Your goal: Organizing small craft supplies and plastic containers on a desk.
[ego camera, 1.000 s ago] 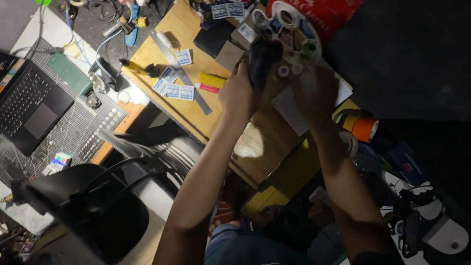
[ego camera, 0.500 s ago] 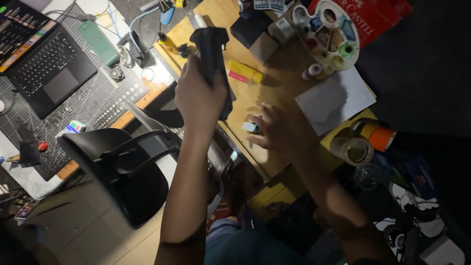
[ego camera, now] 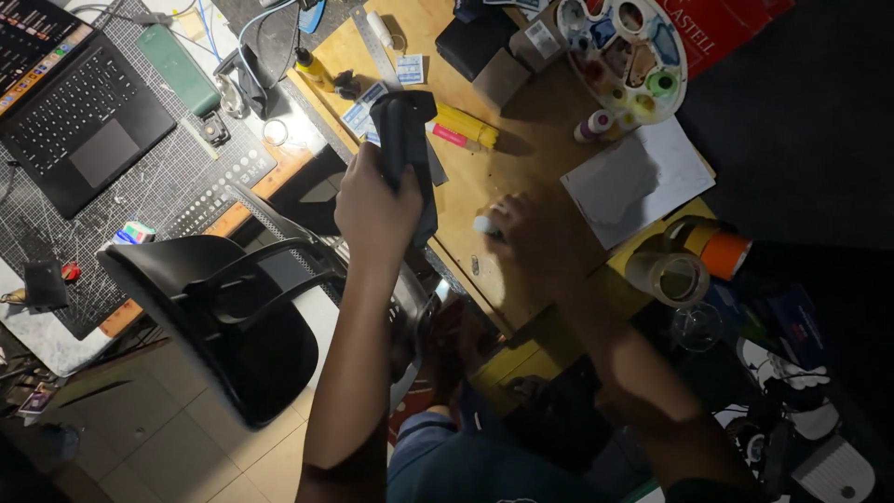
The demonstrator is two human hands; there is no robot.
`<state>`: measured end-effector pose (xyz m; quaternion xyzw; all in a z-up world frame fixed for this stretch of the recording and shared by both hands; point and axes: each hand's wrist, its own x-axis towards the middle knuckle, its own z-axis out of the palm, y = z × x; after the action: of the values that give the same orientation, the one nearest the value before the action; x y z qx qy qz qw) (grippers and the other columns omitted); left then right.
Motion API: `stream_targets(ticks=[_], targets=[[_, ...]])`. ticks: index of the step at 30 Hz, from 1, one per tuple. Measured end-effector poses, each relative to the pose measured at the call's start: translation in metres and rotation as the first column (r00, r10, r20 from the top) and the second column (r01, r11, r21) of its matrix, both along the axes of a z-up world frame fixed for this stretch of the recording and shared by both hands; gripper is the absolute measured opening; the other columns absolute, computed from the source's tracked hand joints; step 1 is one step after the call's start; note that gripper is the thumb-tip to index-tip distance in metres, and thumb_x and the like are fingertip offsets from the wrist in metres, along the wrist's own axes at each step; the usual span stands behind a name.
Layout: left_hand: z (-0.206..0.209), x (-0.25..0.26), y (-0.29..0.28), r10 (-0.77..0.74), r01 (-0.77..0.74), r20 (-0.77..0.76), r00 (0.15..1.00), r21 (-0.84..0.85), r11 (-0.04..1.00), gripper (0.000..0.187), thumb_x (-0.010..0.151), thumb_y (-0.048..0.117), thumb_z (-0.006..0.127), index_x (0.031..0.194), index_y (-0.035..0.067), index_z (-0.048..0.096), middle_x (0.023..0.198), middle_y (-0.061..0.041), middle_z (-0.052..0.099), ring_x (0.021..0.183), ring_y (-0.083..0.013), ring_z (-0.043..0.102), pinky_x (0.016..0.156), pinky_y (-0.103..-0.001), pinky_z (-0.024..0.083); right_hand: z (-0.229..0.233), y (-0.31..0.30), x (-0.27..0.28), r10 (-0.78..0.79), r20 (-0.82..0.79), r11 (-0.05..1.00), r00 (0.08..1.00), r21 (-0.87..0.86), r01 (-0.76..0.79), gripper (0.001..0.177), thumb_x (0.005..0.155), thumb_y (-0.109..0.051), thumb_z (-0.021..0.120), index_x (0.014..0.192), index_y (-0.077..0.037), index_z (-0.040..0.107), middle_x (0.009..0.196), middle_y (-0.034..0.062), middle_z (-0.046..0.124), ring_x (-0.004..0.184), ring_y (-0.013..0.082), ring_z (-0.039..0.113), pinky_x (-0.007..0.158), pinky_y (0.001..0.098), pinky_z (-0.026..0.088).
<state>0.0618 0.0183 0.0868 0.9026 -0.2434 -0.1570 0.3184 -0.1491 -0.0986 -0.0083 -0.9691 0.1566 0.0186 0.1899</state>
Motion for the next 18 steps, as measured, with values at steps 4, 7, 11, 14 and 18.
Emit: stream_targets(ticks=[4, 7, 11, 14, 18], targets=[[-0.003, -0.013, -0.005, -0.006, 0.009, -0.045, 0.999, 0.081, 0.997, 0.029, 0.085, 0.027, 0.074, 0.097, 0.005, 0.059, 0.091, -0.017, 0.069, 0.085, -0.0408, 0.07, 0.074, -0.052, 0.054, -0.005, -0.015, -0.016, -0.126, 0.105, 0.991, 0.986, -0.036, 0.131, 0.035, 0.093, -0.035, 0.073, 0.111, -0.005, 0.067, 0.116, 0.0156, 0.062, 0.113, 0.0324, 0.058, 0.095, 0.0454, 0.047], [-0.015, -0.028, -0.007, -0.053, 0.061, -0.143, 0.988, 0.051, 0.997, 0.025, 0.085, 0.023, 0.069, 0.098, 0.005, 0.058, 0.093, -0.015, 0.069, 0.081, -0.0364, 0.073, 0.072, -0.048, 0.056, -0.008, -0.025, -0.022, -0.264, 0.031, 0.949, 0.964, -0.172, 0.265, 0.039, 0.092, -0.038, 0.073, 0.115, -0.007, 0.069, 0.113, 0.0139, 0.062, 0.111, 0.0336, 0.057, 0.096, 0.0515, 0.045], [-0.033, -0.051, -0.01, -0.091, 0.104, -0.174, 0.981, 0.066, 0.992, 0.027, 0.084, 0.02, 0.071, 0.1, 0.003, 0.058, 0.092, -0.017, 0.069, 0.083, -0.0377, 0.072, 0.072, -0.049, 0.056, -0.023, -0.035, -0.028, -0.368, 0.076, 0.83, 0.927, -0.423, 0.364, 0.038, 0.089, -0.042, 0.075, 0.107, -0.008, 0.071, 0.114, 0.0101, 0.063, 0.112, 0.0321, 0.055, 0.091, 0.05, 0.042], [-0.04, -0.068, -0.01, -0.131, 0.136, -0.138, 0.982, 0.026, 0.99, 0.03, 0.082, 0.018, 0.073, 0.102, 0.001, 0.059, 0.095, -0.02, 0.069, 0.086, -0.0414, 0.07, 0.073, -0.052, 0.055, -0.021, -0.037, -0.027, -0.364, 0.112, 0.82, 0.925, -0.432, 0.375, 0.037, 0.09, -0.042, 0.076, 0.105, -0.008, 0.073, 0.111, 0.0078, 0.062, 0.111, 0.0303, 0.053, 0.09, 0.0476, 0.04], [-0.039, -0.081, -0.01, -0.129, 0.141, -0.296, 0.947, 0.022, 0.99, 0.034, 0.084, 0.019, 0.069, 0.111, 0.001, 0.058, 0.098, -0.018, 0.069, 0.085, -0.0385, 0.072, 0.074, -0.049, 0.058, -0.017, -0.036, -0.023, -0.385, 0.128, 0.833, 0.914, -0.377, 0.404, 0.036, 0.088, -0.041, 0.076, 0.099, -0.007, 0.073, 0.11, 0.0094, 0.059, 0.109, 0.0308, 0.05, 0.09, 0.0475, 0.038]])
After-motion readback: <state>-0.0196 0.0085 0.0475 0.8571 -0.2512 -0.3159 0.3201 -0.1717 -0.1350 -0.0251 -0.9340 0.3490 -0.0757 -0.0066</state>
